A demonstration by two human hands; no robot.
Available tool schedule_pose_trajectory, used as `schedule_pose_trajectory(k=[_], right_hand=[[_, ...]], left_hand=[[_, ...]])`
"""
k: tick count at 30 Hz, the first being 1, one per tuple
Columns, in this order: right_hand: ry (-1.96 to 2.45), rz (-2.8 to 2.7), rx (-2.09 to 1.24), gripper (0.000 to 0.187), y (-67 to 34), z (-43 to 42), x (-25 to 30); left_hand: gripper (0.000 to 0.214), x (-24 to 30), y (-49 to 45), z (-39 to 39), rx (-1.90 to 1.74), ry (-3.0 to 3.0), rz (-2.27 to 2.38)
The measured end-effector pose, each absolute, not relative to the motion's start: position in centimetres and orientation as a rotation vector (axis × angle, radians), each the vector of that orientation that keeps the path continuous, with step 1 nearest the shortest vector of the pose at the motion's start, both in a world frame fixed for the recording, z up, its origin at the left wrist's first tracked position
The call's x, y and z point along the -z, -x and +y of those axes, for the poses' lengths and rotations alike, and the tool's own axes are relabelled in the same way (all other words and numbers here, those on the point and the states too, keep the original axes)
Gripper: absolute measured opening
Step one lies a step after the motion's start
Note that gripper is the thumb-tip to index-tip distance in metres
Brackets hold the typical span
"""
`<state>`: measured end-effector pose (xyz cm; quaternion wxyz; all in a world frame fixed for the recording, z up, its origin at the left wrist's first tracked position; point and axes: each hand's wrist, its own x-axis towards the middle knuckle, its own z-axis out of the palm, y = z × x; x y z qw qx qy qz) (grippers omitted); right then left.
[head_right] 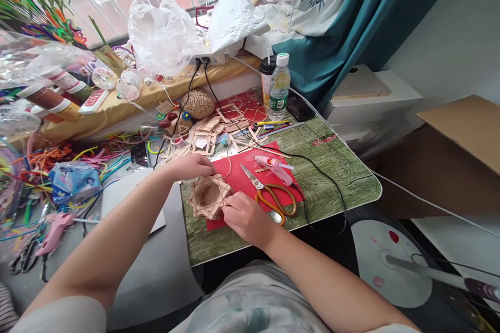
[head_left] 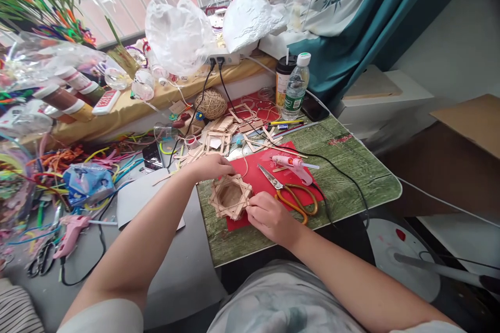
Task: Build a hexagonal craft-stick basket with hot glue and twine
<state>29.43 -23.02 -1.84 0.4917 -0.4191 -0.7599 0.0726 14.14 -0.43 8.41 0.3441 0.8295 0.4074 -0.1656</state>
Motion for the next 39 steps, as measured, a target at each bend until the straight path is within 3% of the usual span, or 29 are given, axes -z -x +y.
schedule_pose_trajectory(k=[4,10,21,39], right_hand=[[1.001,-1.833,-0.182,0.017,-29.4,-23.0,1.8],[1.021,-1.83,-0.217,0.017,-29.3,-23.0,1.9],[1.099,-1.814,-0.216,0.014,-29.4,-23.1,1.4],[1.092,-1.851,-0.077,0.016,-29.6,-23.2,1.2]], left_hand=[[0.038,-8.4,-13.9,-0.4,0.437,-2.166,1.037],[0.026,-8.3,-14.4,0.9,0.544,-2.192,0.942],[0.024,-9.5,-16.5,2.2,0.74,-2.264,0.758],[0.02,-8.2,-14.6,1.5,0.541,-2.319,0.693]])
